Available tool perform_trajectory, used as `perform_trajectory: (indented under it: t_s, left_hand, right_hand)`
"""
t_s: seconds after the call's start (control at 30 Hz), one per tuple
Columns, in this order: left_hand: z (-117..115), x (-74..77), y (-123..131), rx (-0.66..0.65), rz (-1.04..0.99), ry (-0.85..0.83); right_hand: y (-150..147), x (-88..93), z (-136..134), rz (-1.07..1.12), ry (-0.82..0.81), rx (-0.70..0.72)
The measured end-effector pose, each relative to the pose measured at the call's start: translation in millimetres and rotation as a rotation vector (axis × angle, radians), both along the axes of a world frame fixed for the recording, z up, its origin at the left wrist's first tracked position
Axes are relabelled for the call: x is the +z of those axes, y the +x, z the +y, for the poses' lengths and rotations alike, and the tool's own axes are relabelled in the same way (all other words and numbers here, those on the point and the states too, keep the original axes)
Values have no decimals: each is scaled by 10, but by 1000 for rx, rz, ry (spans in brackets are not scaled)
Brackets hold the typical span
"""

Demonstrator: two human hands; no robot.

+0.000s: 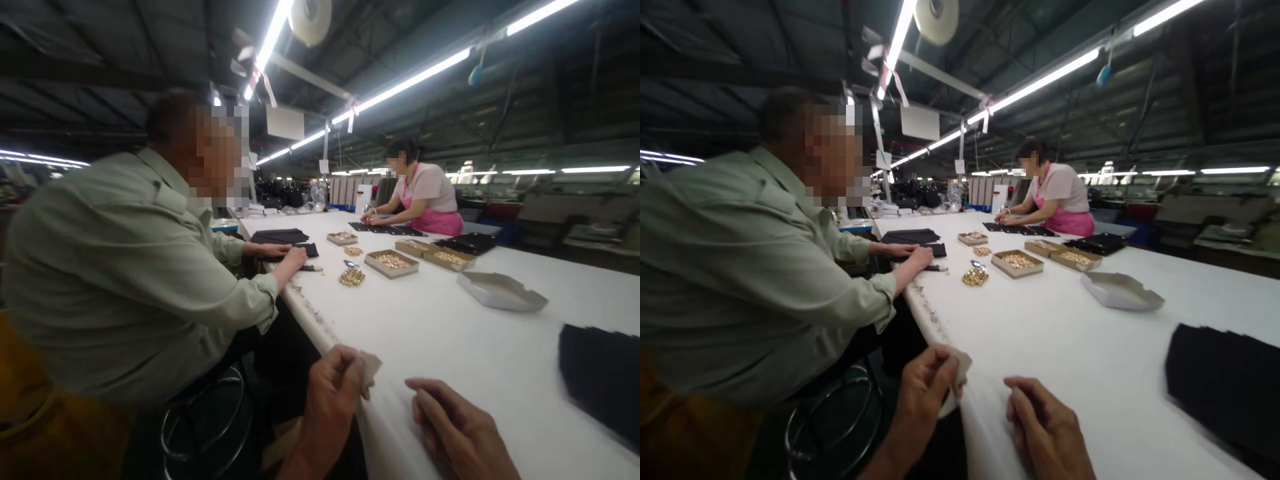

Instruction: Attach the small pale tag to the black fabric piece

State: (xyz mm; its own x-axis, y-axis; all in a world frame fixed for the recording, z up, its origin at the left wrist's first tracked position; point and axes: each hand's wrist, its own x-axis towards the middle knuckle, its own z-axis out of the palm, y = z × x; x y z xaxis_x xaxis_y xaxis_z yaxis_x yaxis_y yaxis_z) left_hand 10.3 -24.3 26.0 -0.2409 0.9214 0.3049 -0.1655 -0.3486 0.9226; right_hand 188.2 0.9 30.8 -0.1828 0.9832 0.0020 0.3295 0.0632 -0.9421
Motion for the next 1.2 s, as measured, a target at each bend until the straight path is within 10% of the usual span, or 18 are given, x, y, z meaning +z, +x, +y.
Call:
perform_trajectory:
  t_s: [0.27, 0.73, 1.2]
  left_hand:
    - [40, 146, -194, 85, -169, 56]
    - [84, -89, -129, -165, 329, -163]
    - [105, -38, -5, -21, 755, -190]
  right_hand:
    - [-57, 118, -72, 5, 22, 33]
    - [-55, 120, -78, 26, 50, 50]
    - [22, 81, -11, -65, -12, -17]
